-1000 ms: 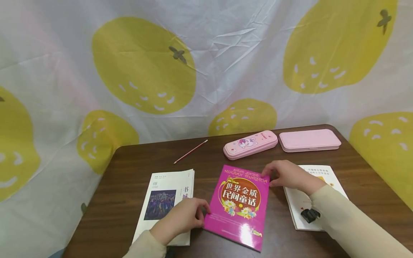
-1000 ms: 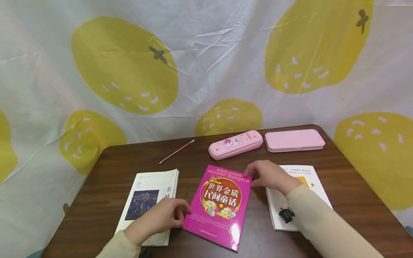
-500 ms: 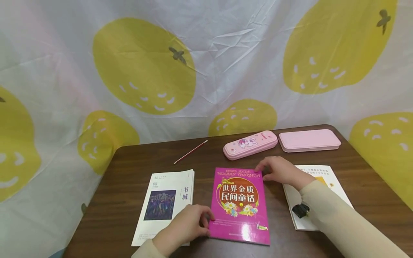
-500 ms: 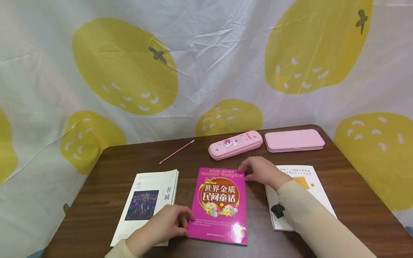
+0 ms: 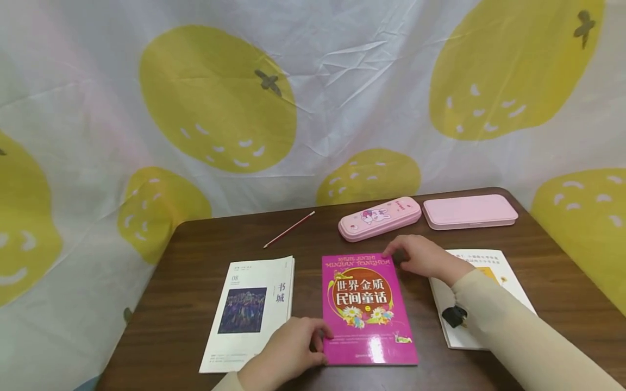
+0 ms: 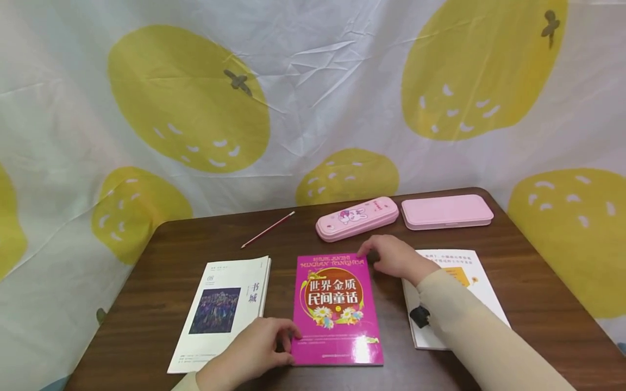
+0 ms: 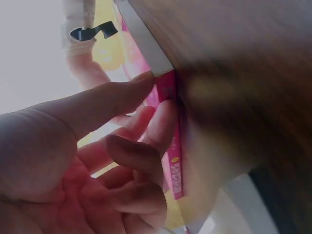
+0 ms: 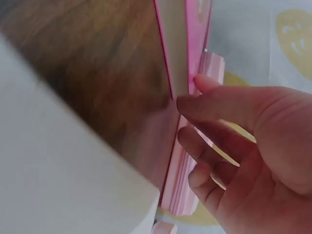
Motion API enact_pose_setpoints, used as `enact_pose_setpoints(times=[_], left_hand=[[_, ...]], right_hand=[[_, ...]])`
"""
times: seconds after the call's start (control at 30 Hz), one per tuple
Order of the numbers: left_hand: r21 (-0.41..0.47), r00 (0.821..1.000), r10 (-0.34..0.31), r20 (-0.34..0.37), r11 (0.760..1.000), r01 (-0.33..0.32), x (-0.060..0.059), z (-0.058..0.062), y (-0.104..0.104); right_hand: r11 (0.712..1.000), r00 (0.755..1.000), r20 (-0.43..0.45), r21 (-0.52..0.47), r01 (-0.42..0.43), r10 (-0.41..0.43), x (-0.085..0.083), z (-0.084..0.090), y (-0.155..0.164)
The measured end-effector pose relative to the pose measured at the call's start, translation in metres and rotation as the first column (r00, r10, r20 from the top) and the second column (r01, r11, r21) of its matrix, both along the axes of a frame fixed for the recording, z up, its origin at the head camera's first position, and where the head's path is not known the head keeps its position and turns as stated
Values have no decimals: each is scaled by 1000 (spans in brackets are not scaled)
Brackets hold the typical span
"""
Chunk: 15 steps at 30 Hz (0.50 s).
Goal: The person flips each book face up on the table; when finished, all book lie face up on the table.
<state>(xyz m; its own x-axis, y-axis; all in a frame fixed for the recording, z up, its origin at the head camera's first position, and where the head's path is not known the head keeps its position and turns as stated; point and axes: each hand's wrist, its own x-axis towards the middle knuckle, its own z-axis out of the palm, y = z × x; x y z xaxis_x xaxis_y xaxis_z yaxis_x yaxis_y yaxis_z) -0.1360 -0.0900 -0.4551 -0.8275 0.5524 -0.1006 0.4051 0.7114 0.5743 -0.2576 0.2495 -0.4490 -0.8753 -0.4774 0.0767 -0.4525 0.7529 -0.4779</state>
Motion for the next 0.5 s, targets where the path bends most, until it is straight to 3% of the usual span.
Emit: enact_pose_setpoints(times=[0.13,0.23,0.33,0.5], left_hand=[[-104,996,-11,-93,995,2,1,5,3],[-177,989,-31,-143,984,5,-2,10,12],[-191,991,-52,-126,981,27,-6,14,26],[-144,993,-97,-65,986,87,-13,14,55]], right_hand=[[1000,999,-29,-7,-18,17,6,2,11],[999,999,-10,-18,31,-31,14,4,22],[996,996,8,-9,94,-94,23,6,36],[984,984,-2,13,180,-180,31,5,64]])
